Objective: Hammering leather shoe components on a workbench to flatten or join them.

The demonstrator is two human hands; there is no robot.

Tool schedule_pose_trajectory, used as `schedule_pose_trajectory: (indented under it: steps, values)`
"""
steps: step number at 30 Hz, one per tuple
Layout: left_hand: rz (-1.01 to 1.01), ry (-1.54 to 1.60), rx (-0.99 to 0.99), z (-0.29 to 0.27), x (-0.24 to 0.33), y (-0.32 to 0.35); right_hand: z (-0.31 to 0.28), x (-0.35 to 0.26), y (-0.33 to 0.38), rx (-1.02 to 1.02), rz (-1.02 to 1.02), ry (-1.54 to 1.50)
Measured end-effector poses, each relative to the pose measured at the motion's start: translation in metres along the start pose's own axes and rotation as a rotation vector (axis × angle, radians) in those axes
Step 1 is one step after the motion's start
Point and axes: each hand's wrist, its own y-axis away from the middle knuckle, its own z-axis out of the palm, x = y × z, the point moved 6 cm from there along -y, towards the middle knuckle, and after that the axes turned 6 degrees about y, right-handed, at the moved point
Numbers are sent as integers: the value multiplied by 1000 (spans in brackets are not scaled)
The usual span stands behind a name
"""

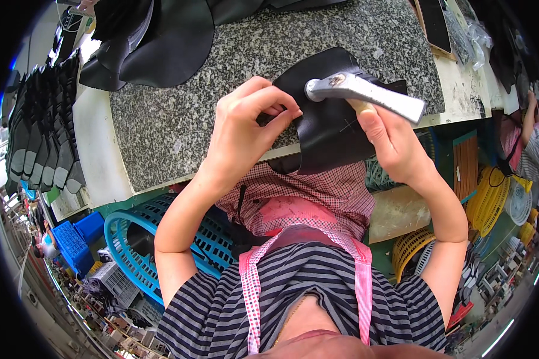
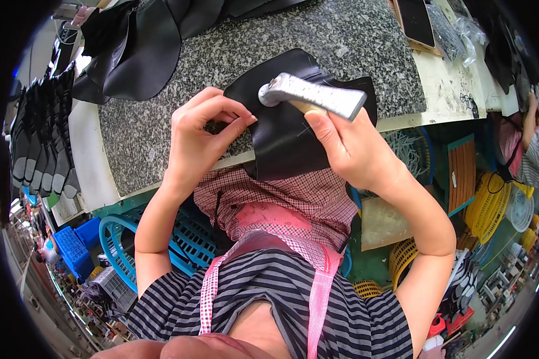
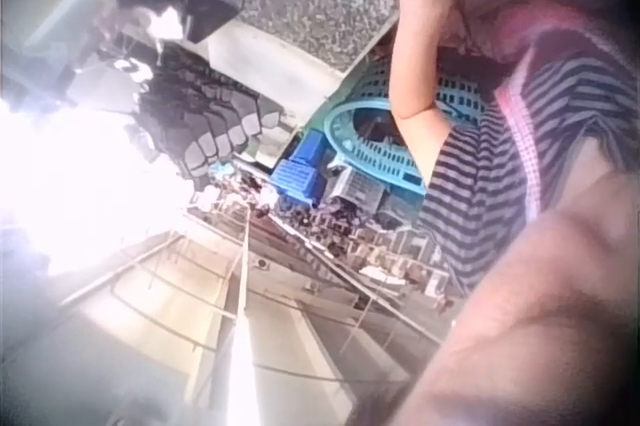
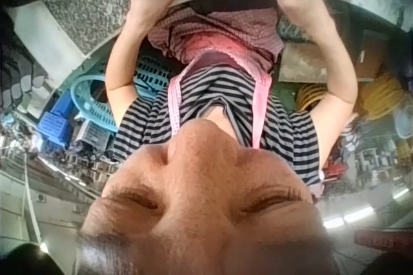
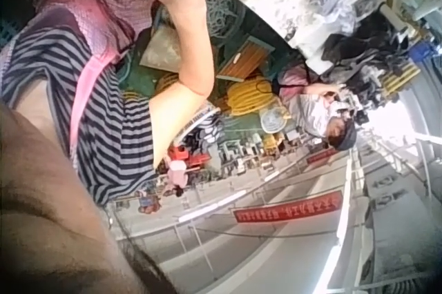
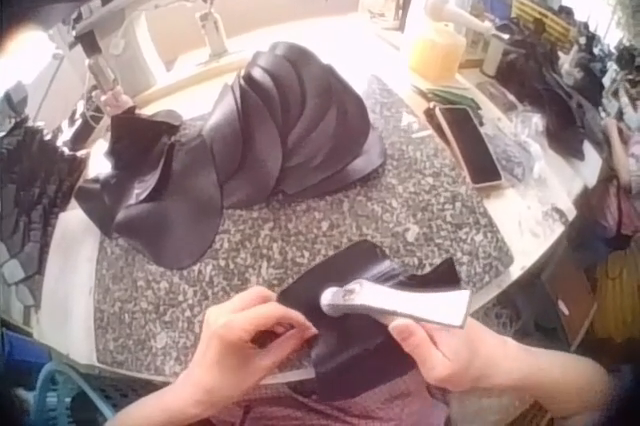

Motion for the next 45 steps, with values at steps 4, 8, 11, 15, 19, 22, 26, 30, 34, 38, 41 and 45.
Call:
schedule_pose_trajectory:
  steps: [4,8,11,15,19,22,26,30,34,38,41,45]
  values:
    - [45,-111,-1,-1,5,2,5,16,7,-89,133,-22]
    - [-90,23,-24,-5,1,-8,3,13,7,-85,116,-21]
    - [-135,38,-48,-4,-2,-10,1,11,6,-40,135,-66]
    - [-91,-108,-85,-7,2,-11,0,6,5,-14,68,-41]
    - [-24,-144,-98,-8,3,-14,-1,2,5,-67,132,-62]
    - [-9,-124,-104,-8,3,-16,-2,-3,1,-4,10,24]
    - [-21,-128,-112,-10,-1,-16,-19,-32,-7,-107,108,137]
    - [1,-111,-112,-10,1,-17,-15,-49,-2,28,-100,168]
    - [-8,-127,-97,-12,-3,-15,-11,-31,-11,-140,124,213]
    - [-22,-132,-91,-13,-5,-18,-15,-51,-10,1,-82,229]
    - [-16,-214,-93,-13,-4,-21,2,-33,-8,-187,88,225]
    - [-6,-282,-66,-18,-2,-18,-6,-43,-10,-50,-14,245]
